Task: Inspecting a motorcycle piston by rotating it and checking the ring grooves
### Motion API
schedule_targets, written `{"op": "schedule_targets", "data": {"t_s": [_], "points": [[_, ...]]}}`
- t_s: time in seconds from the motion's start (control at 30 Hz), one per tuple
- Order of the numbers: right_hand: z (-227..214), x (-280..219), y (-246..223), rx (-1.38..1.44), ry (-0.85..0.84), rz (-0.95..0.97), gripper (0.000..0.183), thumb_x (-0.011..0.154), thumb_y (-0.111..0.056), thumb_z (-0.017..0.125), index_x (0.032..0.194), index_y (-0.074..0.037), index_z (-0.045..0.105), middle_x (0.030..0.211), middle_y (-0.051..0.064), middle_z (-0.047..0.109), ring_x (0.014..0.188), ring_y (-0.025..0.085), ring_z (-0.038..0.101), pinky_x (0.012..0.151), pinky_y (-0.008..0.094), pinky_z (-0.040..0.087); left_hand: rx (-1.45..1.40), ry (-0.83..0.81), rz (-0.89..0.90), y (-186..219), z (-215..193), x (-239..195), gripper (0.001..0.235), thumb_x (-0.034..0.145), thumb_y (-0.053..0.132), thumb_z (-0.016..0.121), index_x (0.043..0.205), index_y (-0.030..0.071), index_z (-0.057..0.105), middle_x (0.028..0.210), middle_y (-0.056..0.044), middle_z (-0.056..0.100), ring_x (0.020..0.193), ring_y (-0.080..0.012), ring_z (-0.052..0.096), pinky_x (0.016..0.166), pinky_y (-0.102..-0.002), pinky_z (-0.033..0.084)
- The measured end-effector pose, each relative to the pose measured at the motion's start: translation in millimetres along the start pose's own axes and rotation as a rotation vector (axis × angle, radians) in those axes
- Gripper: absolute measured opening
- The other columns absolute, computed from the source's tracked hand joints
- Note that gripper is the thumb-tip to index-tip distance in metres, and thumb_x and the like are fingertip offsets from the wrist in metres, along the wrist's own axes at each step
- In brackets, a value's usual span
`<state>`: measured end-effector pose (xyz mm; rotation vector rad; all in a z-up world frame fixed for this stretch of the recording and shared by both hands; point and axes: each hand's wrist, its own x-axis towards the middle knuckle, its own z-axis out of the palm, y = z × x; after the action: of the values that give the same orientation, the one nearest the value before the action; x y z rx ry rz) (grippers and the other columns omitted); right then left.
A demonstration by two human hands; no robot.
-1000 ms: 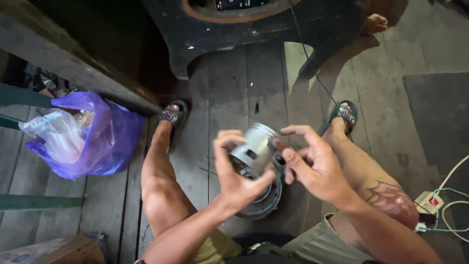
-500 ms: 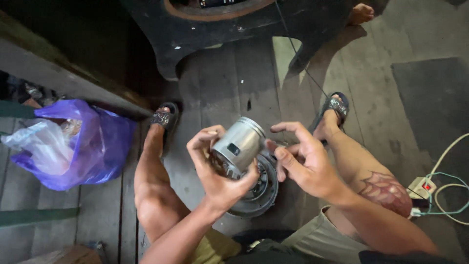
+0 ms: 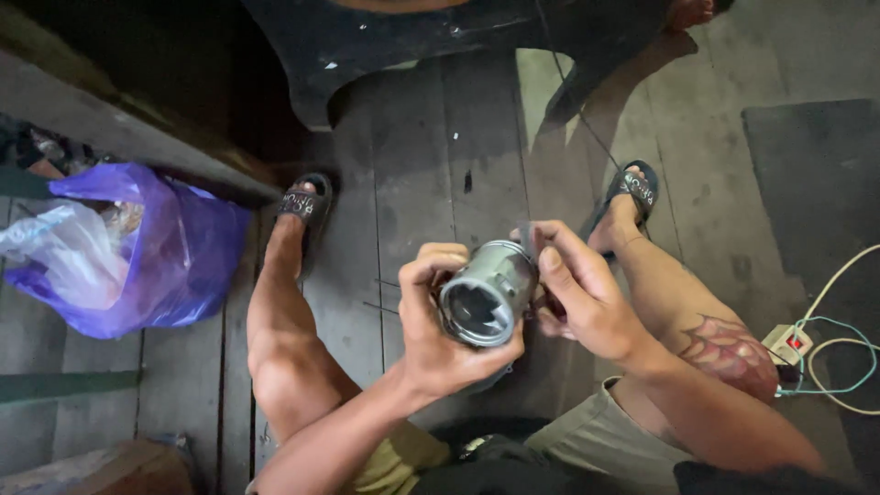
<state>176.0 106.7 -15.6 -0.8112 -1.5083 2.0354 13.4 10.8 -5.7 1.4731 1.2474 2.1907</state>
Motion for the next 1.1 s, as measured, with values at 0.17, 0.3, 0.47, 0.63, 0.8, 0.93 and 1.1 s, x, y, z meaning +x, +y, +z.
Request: {"op": "schedule_targets", "data": {"t_s": [0.17,0.3,0.47,0.63,0.8,0.93,1.1], "points": [[21,-8,-3,-0.061,0.0,0.02,0.036,0.106,-0.032,0.039,0.131,-0.01,0.051,0.05,0.016,0.058,0.033,0.016,0.05,0.027,0.021,0.035,0.006,0.04,-0.13,0,-19,9,0.079,0.06,0.008,0.093,0.121,-0.001,0.044,0.106,-0.018,0.055,0.095,-0.0299,0.058,0.088,-0.042,0.05],[26,-9,-12,-0.052,0.042,-0.186,0.018,0.108,-0.022,0.04,0.12,-0.009,0.042,0.056,0.009,0.051,0.038,0.01,0.043,0.031,0.017,0.032,-0.088,-0.007,-0.393,-2,-23,17,0.079,0.064,0.01,0.089,0.13,0.002,0.046,0.113,-0.014,0.061,0.106,-0.0226,0.06,0.097,-0.042,0.049],[30,-11,-3,-0.075,-0.017,-0.218,0.012,0.106,-0.019,0.046,0.104,-0.007,0.045,0.058,0.005,0.049,0.044,0.008,0.045,0.033,0.016,0.036,-0.391,0.089,-0.679,-23,-31,13,0.068,0.07,0.02,0.086,0.128,0.003,0.054,0.111,-0.01,0.063,0.103,-0.0203,0.059,0.087,-0.042,0.056],[19,-13,-1,-0.142,-0.03,-0.219,0.013,0.105,-0.012,0.048,0.098,-0.002,0.046,0.055,0.007,0.048,0.039,0.009,0.043,0.032,0.017,0.036,-0.574,0.152,-0.74,-28,-25,5,0.07,0.072,0.02,0.084,0.134,0.002,0.055,0.107,-0.01,0.068,0.098,-0.0183,0.066,0.082,-0.035,0.058],[2,-10,4,-0.347,-0.071,-0.24,0.014,0.1,-0.015,0.058,0.092,-0.004,0.055,0.058,0.007,0.056,0.042,0.009,0.047,0.034,0.02,0.038,-0.736,0.16,-0.774,-34,-25,0,0.075,0.075,0.018,0.082,0.142,0.0,0.054,0.11,-0.015,0.067,0.102,-0.0238,0.068,0.084,-0.039,0.062],[25,-14,-6,-0.423,-0.067,-0.204,0.017,0.097,-0.022,0.063,0.091,-0.007,0.057,0.055,0.004,0.059,0.043,0.008,0.05,0.038,0.021,0.04,-0.776,0.172,-0.787,-35,-22,-3,0.075,0.075,0.019,0.081,0.142,-0.001,0.054,0.113,-0.017,0.069,0.104,-0.0245,0.069,0.083,-0.04,0.063],[32,-14,-36,-0.539,0.022,-0.31,0.014,0.092,-0.016,0.069,0.093,-0.006,0.059,0.058,0.008,0.063,0.043,0.013,0.055,0.04,0.026,0.043,-0.767,0.142,-0.831,-31,-21,-5,0.081,0.073,0.021,0.082,0.145,-0.001,0.052,0.116,-0.016,0.067,0.105,-0.0247,0.069,0.085,-0.04,0.064]]}}
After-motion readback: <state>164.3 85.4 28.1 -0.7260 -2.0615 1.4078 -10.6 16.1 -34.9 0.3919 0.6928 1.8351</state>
